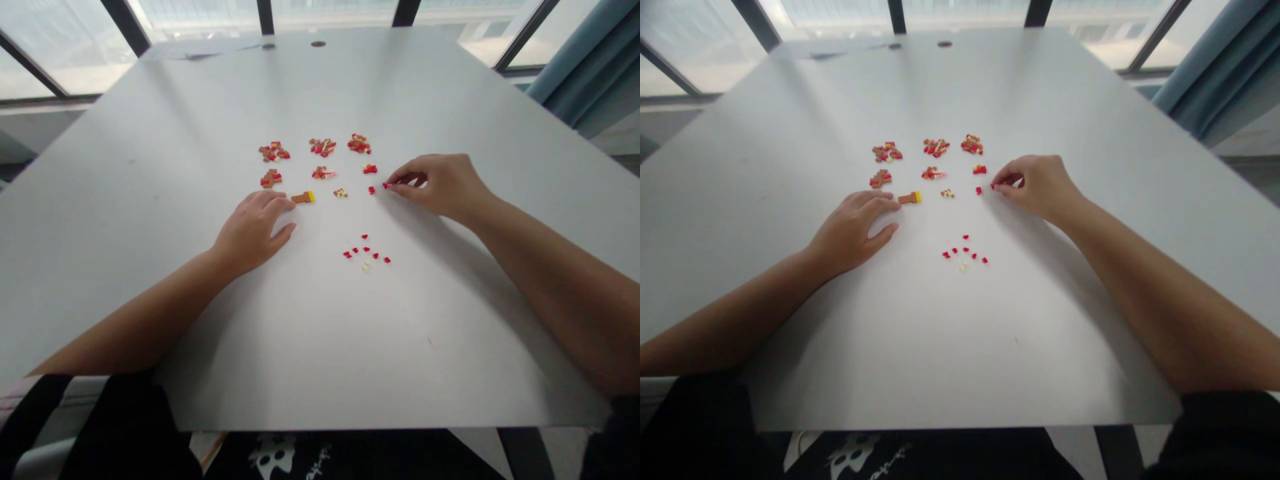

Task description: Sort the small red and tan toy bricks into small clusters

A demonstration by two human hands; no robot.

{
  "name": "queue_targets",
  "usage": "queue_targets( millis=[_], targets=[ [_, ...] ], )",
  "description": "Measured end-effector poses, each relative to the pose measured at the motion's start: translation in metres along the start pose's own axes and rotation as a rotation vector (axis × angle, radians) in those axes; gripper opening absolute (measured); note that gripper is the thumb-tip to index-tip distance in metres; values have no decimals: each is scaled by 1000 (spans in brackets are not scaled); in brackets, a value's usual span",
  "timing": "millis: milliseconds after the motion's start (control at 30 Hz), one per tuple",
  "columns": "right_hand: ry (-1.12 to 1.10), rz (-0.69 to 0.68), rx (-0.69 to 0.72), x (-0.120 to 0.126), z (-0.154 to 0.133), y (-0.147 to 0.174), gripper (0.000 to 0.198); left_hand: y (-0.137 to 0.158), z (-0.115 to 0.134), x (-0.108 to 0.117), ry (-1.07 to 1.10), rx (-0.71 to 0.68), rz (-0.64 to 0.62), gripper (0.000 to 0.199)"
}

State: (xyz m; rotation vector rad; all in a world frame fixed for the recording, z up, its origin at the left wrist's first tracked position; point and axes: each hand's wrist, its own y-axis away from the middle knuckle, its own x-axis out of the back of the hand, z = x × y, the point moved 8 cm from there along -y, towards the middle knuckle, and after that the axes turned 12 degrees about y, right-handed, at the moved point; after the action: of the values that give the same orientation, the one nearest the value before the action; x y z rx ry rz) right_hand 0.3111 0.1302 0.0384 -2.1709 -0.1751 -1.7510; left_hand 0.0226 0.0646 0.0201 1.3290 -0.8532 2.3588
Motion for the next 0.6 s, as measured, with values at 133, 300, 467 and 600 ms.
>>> queue_targets(
  millis=[133,300,467,600],
  targets=[
    [9,44,-51,18,-10,5,28,1,0,0,-13,-7,5,28],
    [-129,-209,217,10,-52,16,31,1,0,-1,-13,-11,6,28],
    [-138,-357,419,-1,-89,31,26,0,1,0,-2,-12,8,29],
    [-107,-294,428,2,-95,31,25,-1,1,0,-13,-3,-7,29]
  ],
)
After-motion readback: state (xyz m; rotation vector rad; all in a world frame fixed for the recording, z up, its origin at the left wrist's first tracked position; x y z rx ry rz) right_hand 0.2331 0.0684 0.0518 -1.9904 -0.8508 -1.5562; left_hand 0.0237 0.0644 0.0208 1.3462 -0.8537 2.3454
